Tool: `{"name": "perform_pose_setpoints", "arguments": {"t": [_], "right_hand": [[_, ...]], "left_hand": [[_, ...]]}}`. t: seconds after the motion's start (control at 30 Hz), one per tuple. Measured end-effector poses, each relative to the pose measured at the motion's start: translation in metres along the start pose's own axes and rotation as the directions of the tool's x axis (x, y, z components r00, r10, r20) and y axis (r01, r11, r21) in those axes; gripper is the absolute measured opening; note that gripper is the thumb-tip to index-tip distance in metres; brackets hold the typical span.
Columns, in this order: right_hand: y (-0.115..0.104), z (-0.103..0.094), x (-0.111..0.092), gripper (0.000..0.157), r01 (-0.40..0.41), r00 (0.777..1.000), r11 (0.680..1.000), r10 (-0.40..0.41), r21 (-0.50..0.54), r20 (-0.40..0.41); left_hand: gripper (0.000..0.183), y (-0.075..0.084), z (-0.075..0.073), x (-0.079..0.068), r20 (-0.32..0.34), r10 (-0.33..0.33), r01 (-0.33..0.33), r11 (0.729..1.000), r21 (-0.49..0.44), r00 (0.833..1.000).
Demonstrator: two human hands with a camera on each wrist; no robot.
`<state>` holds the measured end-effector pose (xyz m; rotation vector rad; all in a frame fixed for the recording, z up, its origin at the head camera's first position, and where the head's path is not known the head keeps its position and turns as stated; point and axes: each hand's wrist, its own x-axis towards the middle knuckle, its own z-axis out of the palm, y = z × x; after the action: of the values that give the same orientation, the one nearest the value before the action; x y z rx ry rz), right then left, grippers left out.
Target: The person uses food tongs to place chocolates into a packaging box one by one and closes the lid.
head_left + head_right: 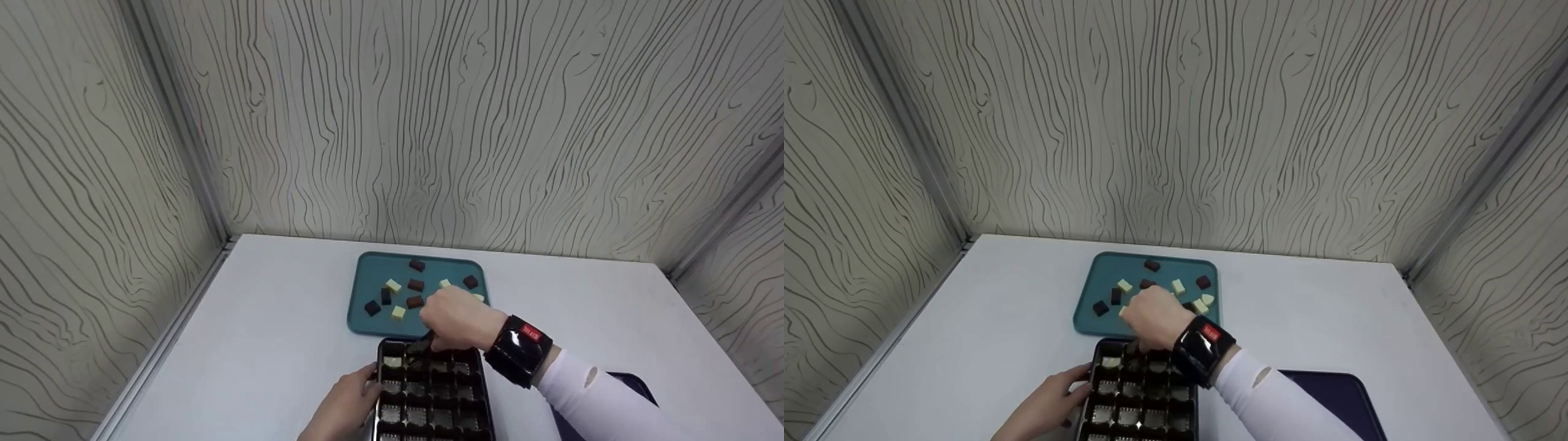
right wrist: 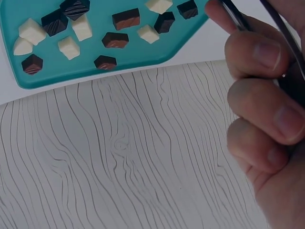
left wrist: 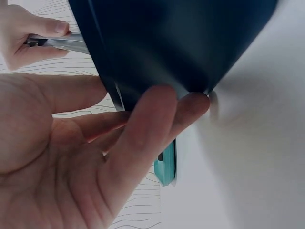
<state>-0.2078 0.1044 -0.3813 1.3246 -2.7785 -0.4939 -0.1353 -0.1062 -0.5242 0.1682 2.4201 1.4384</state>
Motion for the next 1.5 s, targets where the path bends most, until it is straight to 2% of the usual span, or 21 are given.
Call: {"name": "perform_pose_setpoints", "arguments": {"t": [0.17, 0.3, 0.4, 0.53, 0.73, 0.8, 0.9, 1.03, 1.5], "right_hand": [[0.014, -0.005, -0.018, 0.07, -0.007, 0.999, 0.995, 0.012, 0.102, -0.051], [0.029, -0.003, -0.035, 0.057, -0.016, 0.993, 0.988, 0.035, 0.157, -0.115], [0.04, 0.004, -0.048, 0.042, -0.06, 0.982, 0.979, 0.093, 0.193, -0.163], [0.055, 0.019, -0.062, 0.032, -0.18, 0.955, 0.953, 0.229, 0.243, -0.191], [0.076, 0.049, -0.077, 0.028, -0.378, 0.886, 0.872, 0.438, 0.311, -0.151], [0.081, 0.059, -0.08, 0.028, -0.422, 0.866, 0.845, 0.483, 0.329, -0.13], [0.088, 0.07, -0.083, 0.03, -0.46, 0.847, 0.813, 0.522, 0.358, -0.098], [0.094, 0.081, -0.084, 0.028, -0.486, 0.835, 0.788, 0.546, 0.377, -0.065], [0.093, 0.099, -0.077, 0.026, -0.531, 0.812, 0.754, 0.584, 0.386, -0.024]], "left_hand": [[0.045, 0.001, -0.001, -0.001, 0.0, 0.005, -0.005, 1.0, 0.0, 1.0], [0.046, 0.001, -0.003, -0.002, -0.002, 0.014, -0.014, 1.0, 0.007, 1.0], [0.047, 0.002, -0.004, -0.002, -0.003, 0.017, -0.017, 1.0, 0.02, 1.0], [0.047, 0.001, -0.004, -0.002, -0.003, 0.013, -0.013, 1.0, 0.019, 1.0], [0.046, 0.0, -0.005, -0.003, 0.003, 0.021, -0.021, 0.999, 0.027, 1.0], [0.046, -0.001, -0.005, -0.002, 0.003, 0.018, -0.018, 0.999, 0.028, 1.0], [0.046, -0.001, -0.005, -0.002, 0.006, 0.01, -0.01, 1.0, 0.017, 1.0], [0.046, 0.0, -0.004, -0.002, 0.006, 0.011, -0.011, 1.0, 0.024, 1.0], [0.049, 0.002, -0.002, -0.003, -0.006, 0.008, -0.008, 0.999, 0.04, 1.0]]}}
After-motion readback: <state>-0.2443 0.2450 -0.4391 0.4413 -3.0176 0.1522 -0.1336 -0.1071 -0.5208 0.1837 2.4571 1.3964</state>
